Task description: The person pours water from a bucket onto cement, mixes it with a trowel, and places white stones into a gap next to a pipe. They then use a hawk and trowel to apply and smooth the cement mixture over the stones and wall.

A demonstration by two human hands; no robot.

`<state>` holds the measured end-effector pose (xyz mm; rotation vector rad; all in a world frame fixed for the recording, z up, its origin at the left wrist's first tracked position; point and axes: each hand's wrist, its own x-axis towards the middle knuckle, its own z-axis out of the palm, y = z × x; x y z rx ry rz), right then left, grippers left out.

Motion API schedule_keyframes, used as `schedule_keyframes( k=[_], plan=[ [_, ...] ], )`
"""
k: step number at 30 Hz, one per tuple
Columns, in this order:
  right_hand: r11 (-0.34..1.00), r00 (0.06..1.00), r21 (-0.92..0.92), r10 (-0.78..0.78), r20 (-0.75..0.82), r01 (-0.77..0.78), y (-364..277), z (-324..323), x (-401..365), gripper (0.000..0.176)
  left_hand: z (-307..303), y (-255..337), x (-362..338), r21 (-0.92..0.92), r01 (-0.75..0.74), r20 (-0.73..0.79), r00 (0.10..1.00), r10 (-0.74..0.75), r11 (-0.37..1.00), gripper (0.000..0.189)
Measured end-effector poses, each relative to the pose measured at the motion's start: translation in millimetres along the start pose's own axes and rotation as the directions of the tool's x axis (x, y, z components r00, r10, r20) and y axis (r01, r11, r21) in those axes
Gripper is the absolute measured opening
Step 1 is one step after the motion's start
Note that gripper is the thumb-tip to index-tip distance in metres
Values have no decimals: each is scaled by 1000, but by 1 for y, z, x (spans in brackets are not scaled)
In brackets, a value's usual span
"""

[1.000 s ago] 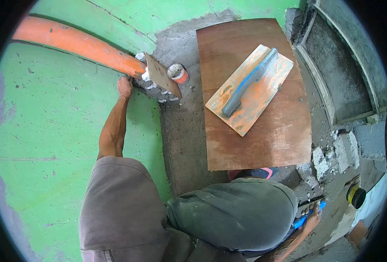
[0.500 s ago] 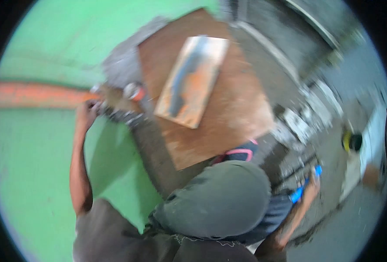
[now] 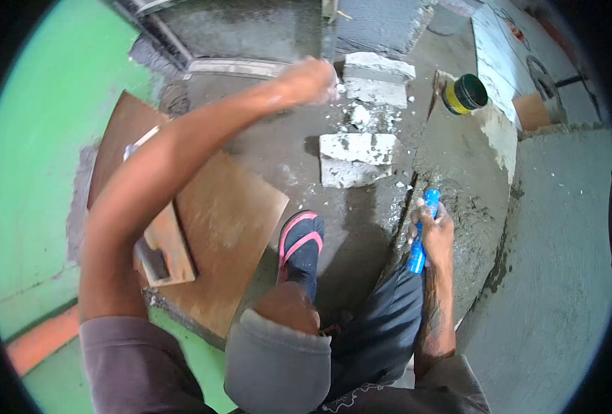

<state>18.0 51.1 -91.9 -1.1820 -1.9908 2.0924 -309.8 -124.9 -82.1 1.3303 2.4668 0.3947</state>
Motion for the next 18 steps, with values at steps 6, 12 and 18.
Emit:
schedule_keyframes(
  k=[6, 12, 18],
  plan=[
    [999, 999, -31, 27, -26, -27, 0, -11, -6, 23, 148, -22, 109, 60, 173, 152, 972, -180, 983, 54],
    [999, 987, -22, -32, -156, 29, -3, -27, -17, 23, 182, -9, 112, 17, 313, 222, 925, -308, 950, 43],
    [807, 887, -574, -362, -288, 143, -41, -44, -22, 33, 188, -10, 122, -95, 488, 230, 859, -458, 867, 49]
  ],
)
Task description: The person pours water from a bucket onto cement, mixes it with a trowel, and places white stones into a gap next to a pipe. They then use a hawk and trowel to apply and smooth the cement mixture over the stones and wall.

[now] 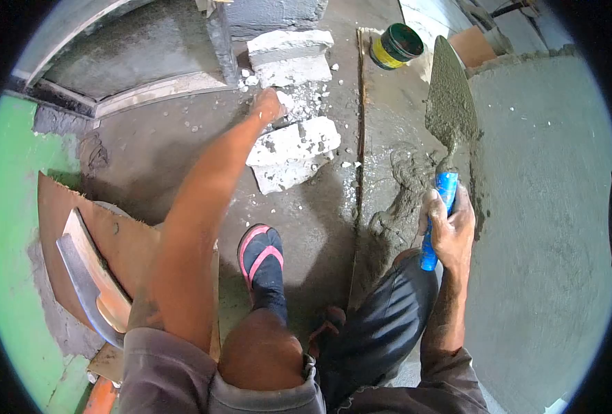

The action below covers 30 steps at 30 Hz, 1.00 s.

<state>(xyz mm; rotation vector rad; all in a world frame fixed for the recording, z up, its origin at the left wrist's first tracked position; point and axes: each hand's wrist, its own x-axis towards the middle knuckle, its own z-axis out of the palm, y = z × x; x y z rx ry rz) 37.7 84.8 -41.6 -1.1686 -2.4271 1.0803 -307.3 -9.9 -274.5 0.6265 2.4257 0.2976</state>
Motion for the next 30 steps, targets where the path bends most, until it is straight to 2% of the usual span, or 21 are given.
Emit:
schedule_keyframes(
  k=[3, 4, 7, 8, 9, 11, 12, 15, 16, 19, 20, 23, 26, 27, 30],
  plan=[
    [999, 996, 24, 41, 75, -43, -15, 4, -2, 34, -1, -5, 17, -7, 53, 38, 998, -52, 999, 48],
    [999, 996, -3, 39, 84, -39, -16, 10, -2, 33, -5, -10, 19, 10, -43, -37, 998, 44, 999, 52],
    [997, 988, 5, 76, 137, -77, -6, 31, -4, 31, -42, -9, 20, -105, -109, 155, 980, 124, 988, 43],
    [995, 977, 10, 94, 191, -97, -9, 35, -4, 31, -49, -11, 6, -437, -49, 167, 977, 135, 898, 43],
    [997, 986, -80, 31, 163, -18, -8, 40, -3, 31, -60, -9, -7, -438, -29, 206, 970, 132, 898, 43],
    [977, 931, 51, 181, 317, -207, 1, 48, -2, 33, -85, -2, -35, -438, 12, 279, 952, 123, 899, 42],
    [980, 934, 47, 168, 314, -192, 1, 52, 0, 33, -96, 2, -51, -473, 57, 320, 941, 111, 879, 34],
    [990, 938, -29, 143, 315, -141, 0, 62, -5, 34, -87, -17, -70, -603, -109, 325, 871, 369, 790, 28],
    [992, 942, -81, 115, 315, -94, -2, 65, -4, 34, -77, -24, -76, -637, -172, 245, 879, 409, 752, 31],
    [992, 936, -128, 58, 347, -14, -17, 77, -5, 37, -60, -46, -92, -585, -400, 171, 790, 589, 706, 38],
    [994, 930, -109, 39, 364, 1, -17, 80, -6, 37, -57, -52, -97, -588, -389, 163, 802, 574, 709, 41],
    [992, 927, -98, -42, 372, 84, -23, 94, -13, 37, -62, -46, -122, -425, -442, 170, 818, 549, 790, 42],
    [995, 935, -71, -39, 353, 68, -31, 112, -25, 36, -57, -38, -132, -439, -328, 152, 891, 428, 837, 48],
    [992, 939, -63, -85, 333, 112, -28, 120, -29, 36, -53, -40, -133, -437, -276, 149, 916, 372, 856, 50],
    [987, 929, -56, -122, 350, 151, -25, 131, -32, 38, -40, -49, -125, -567, -192, 159, 929, 335, 801, 49]
  ],
)
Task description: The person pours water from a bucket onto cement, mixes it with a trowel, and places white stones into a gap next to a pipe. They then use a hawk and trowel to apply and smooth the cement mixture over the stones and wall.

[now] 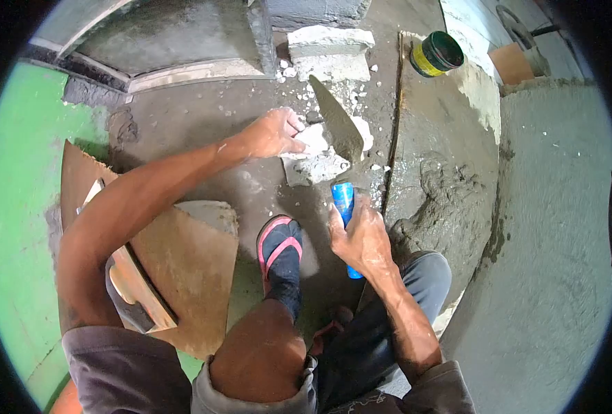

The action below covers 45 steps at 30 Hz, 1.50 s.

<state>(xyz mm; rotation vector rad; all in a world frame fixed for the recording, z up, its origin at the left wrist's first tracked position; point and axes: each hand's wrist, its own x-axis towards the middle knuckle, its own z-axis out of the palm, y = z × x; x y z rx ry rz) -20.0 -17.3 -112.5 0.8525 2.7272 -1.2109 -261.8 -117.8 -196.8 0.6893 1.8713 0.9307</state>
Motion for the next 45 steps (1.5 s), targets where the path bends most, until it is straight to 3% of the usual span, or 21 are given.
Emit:
schedule_keyframes(
  k=[3, 5, 6, 7, 9, 12, 15, 16, 19, 23, 26, 27, 29, 31, 32, 36, 39, 45],
  plan=[
    [1000, 1000, -21, -2, 2, 2, 0, -1, 1, 38, 8, -2, -6, -531, 46, 19, 999, -43, 846, 46],
    [999, 999, -21, 31, -15, -31, -11, -10, 1, 37, 10, 3, -7, -569, 29, -50, 996, -69, 822, 43],
    [997, 991, -46, -66, -121, 61, -12, -10, 1, 37, 14, 5, -8, -589, 21, -83, 993, -86, 808, 42],
    [992, 984, -84, -110, -139, 99, -20, -18, 3, 38, 18, 6, -7, -553, 40, -79, 992, -100, 832, 42],
    [997, 995, -57, 46, -93, -51, -31, -29, 3, 40, 24, 9, -6, -475, 73, -76, 989, -124, 877, 42],
    [992, 979, -110, -80, -187, 60, -22, -22, 2, 38, 23, 9, -6, -485, 74, -65, 991, -121, 872, 43],
    [983, 999, -175, 49, -10, -50, -3, 2, 13, 37, 24, 10, -6, -506, 58, -83, 990, -115, 861, 41],
    [973, 1000, -229, -23, 15, 26, 9, 12, 19, 38, 24, 10, -5, -515, 48, -93, 989, -111, 856, 40],
    [974, 981, -190, -146, -126, 121, 9, 13, 14, 36, 25, 7, -4, -548, 3, -129, 988, -88, 836, 41],
    [961, 907, -119, -274, -320, 248, -16, -7, 14, 36, 24, 15, -4, -476, 89, -84, 986, -146, 875, 41],
    [990, 941, -72, -139, -310, 123, -11, 8, 18, 37, 26, 11, -5, -433, 75, -104, 986, -133, 898, 40],
    [979, 991, -198, -65, -115, 41, 9, 20, 23, 40, 28, 4, -3, -449, 70, -94, 988, -125, 891, 40],
    [977, 997, -209, -48, -64, 34, 29, 35, 24, 42, 28, 2, 0, -503, 57, -82, 990, -113, 863, 39],
    [983, 997, -183, -33, -67, 20, 20, 26, 23, 38, 30, 5, -6, -592, 48, -87, 989, -123, 804, 39],
    [990, 985, -110, -102, -136, 88, 15, 20, 22, 36, 28, 6, -8, -538, 52, -86, 990, -116, 842, 43],
    [991, 978, -135, -53, -201, 26, -7, -9, 24, 35, 25, 11, -7, -495, 82, -116, 980, -160, 865, 46],
    [999, 977, -30, 12, -213, -19, -4, -20, 25, 37, 17, 5, -8, -463, 72, -56, 992, -110, 883, 52],
    [978, 972, -2, 206, -117, -207, 11, -28, 31, 43, -16, 7, -12, -62, -77, 8, 997, 78, 995, 53]
  ],
)
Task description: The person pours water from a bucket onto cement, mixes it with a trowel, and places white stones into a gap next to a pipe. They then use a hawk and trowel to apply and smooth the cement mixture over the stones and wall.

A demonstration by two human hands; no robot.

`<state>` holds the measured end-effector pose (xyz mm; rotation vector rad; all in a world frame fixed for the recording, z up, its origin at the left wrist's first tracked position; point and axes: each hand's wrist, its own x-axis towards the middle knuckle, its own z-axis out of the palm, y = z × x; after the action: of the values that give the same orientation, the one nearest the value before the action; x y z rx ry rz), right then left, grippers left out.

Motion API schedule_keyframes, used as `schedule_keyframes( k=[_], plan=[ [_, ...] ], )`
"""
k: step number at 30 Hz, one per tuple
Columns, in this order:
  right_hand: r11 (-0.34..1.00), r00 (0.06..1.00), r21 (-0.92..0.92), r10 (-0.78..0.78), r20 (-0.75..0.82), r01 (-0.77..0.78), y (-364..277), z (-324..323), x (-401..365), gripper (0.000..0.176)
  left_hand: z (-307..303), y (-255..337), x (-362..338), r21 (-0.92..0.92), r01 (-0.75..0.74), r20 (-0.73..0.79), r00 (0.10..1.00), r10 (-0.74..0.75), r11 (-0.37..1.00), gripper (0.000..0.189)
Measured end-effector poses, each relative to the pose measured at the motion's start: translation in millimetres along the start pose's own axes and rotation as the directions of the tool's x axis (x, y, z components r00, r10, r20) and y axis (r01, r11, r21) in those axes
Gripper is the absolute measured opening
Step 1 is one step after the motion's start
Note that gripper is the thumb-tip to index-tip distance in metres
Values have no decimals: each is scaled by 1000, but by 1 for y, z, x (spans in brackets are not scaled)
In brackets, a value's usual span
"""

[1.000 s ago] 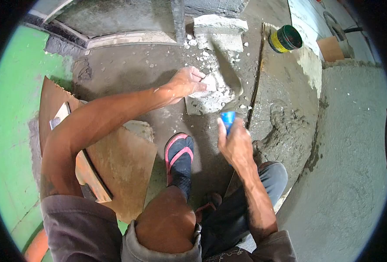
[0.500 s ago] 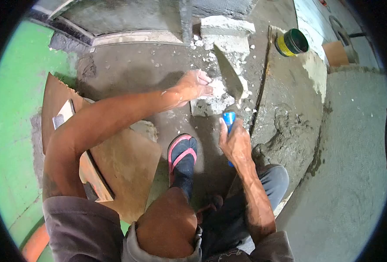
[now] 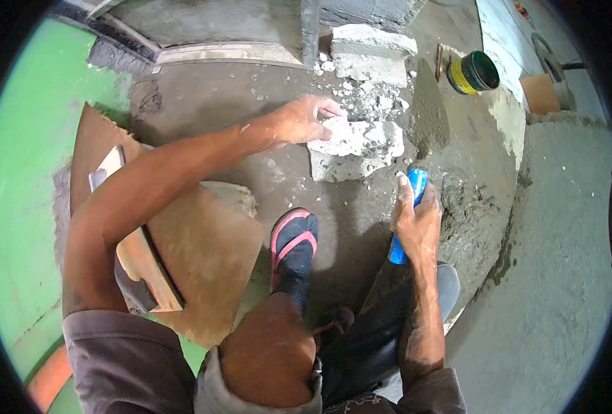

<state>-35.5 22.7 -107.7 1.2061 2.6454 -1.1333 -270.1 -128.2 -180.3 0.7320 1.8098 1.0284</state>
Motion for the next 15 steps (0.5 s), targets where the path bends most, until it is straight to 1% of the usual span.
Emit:
schedule_keyframes(
  k=[1, 2, 3, 4, 5, 7, 8, 9, 10, 11, 12, 13, 14, 15],
  plan=[
    [999, 1000, -29, -17, -5, 17, -1, -1, -2, 44, -7, 10, -10, 44, -11, -33, 999, 13, 999, 51],
    [998, 999, -57, -38, -11, 37, -3, -1, -3, 44, -14, 13, -15, 46, -88, -55, 994, 91, 995, 51],
    [995, 999, -88, -48, 14, 49, -7, -1, -6, 44, -23, 17, -22, 50, -162, -78, 983, 165, 986, 51],
    [988, 995, -123, -95, 34, 99, -10, -2, -9, 44, -31, 22, -32, 60, -231, -106, 966, 236, 971, 51],
    [975, 986, -153, -156, 52, 162, -13, -1, -12, 43, -40, 28, -44, -18, -207, -122, 971, 203, 978, 52],
    [922, 946, -212, -307, 105, 323, -18, 6, -15, 41, -56, 58, -76, 164, -301, -235, 913, 333, 939, 52],
    [887, 914, -225, -381, 140, 404, -14, 12, -15, 39, -63, 73, -96, 265, -310, -292, 876, 383, 913, 53],
    [827, 867, -262, -477, 143, 498, -3, 23, -11, 37, -68, 87, -117, 294, -349, -365, 820, 442, 890, 55],
    [831, 880, -293, -428, 207, 473, -8, 28, -12, 39, -72, 97, -141, 332, -367, -437, 757, 486, 869, 57],
    [774, 866, -388, -433, 250, 500, -2, 34, -8, 42, -70, 111, -171, 319, -324, -531, 717, 451, 891, 59],
    [739, 834, -387, -484, 264, 551, 11, 45, 3, 43, -68, 124, -203, 310, -295, -614, 664, 428, 904, 60],
    [674, 817, -466, -514, 260, 573, 7, 51, 4, 42, -63, 136, -238, 239, -280, -703, 611, 364, 930, 61],
    [677, 814, -455, -513, 272, 578, 6, 55, 5, 37, -53, 144, -269, 162, -291, -777, 551, 303, 943, 62],
    [699, 799, -390, -492, 346, 600, 5, 54, 6, 32, -43, 148, -308, 129, -322, -832, 480, 279, 938, 60]
  ],
)
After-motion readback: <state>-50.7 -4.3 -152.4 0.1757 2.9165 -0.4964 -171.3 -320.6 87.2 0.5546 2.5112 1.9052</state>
